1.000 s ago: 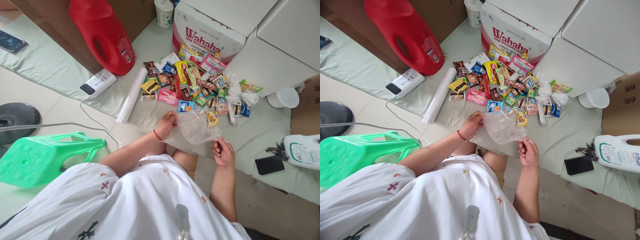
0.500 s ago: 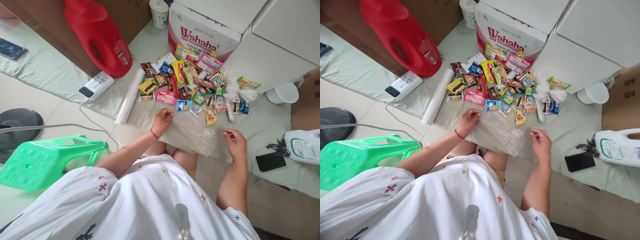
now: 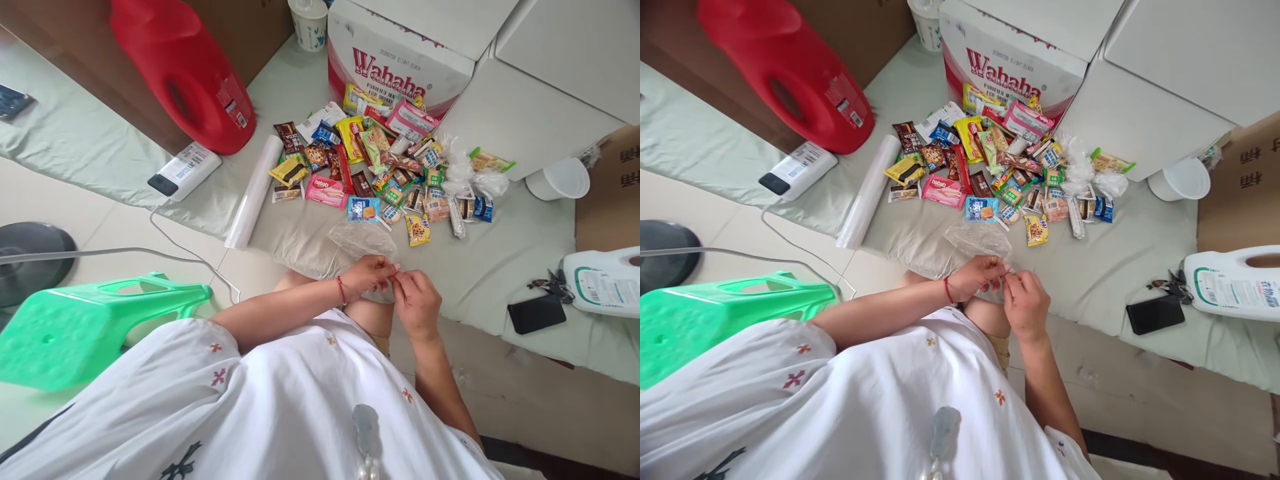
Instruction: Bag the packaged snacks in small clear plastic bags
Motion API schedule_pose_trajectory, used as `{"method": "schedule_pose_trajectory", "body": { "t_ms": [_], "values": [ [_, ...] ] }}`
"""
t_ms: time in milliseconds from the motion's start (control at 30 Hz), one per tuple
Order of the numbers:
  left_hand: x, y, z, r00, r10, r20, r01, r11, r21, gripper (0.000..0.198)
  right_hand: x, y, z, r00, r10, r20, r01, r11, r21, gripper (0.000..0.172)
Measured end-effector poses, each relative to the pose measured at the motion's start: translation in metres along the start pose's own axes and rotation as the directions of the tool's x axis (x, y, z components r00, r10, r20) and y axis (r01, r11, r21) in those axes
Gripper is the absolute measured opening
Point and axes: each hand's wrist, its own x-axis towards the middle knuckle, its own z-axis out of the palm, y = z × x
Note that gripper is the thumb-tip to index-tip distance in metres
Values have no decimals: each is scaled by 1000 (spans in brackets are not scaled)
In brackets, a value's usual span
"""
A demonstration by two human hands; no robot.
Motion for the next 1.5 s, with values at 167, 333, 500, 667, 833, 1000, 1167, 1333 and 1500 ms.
{"method": "schedule_pose_trajectory", "body": {
  "t_ms": [167, 333, 500, 667, 833, 1000, 1167, 1333, 1500],
  "values": [
    [2, -7, -9, 998, 53, 18, -52, 998, -33, 45, -16, 3, -4, 995, 87, 42, -95, 956, 277, 22],
    [-12, -5, -18, 986, 151, 73, -158, 982, 99, 42, -9, 20, -8, 932, 362, 14, -338, 853, 398, 38],
    [-18, 0, -17, 973, 220, 75, -227, 968, 108, 33, 14, 24, 9, 891, 415, 182, -449, 756, 476, 40],
    [-31, 1, -45, 960, 139, -243, -151, 988, -28, 28, 23, 51, 19, 780, 623, 64, -505, 566, 651, 39],
    [-56, -13, -93, 897, 24, -442, -18, 1000, 18, 24, -4, 84, 8, 706, 697, 128, -627, 531, 570, 43],
    [-76, -21, -107, 844, 190, -501, 65, 891, 448, 21, -13, 83, -27, 795, 586, 161, -598, 710, 372, 56],
    [-87, -13, -88, 482, 762, -433, 14, 487, 873, 38, 25, 51, -21, 950, 311, -27, -287, 903, 318, 92],
    [-77, 4, -65, 708, 698, 108, -388, 257, 885, 17, 62, 25, 33, 975, 216, 45, -220, 931, 290, 69],
    [-36, 17, -65, 814, 526, 247, -421, 241, 875, 34, 64, 25, 45, 910, 393, 128, -398, 750, 528, 33]
  ]
}}
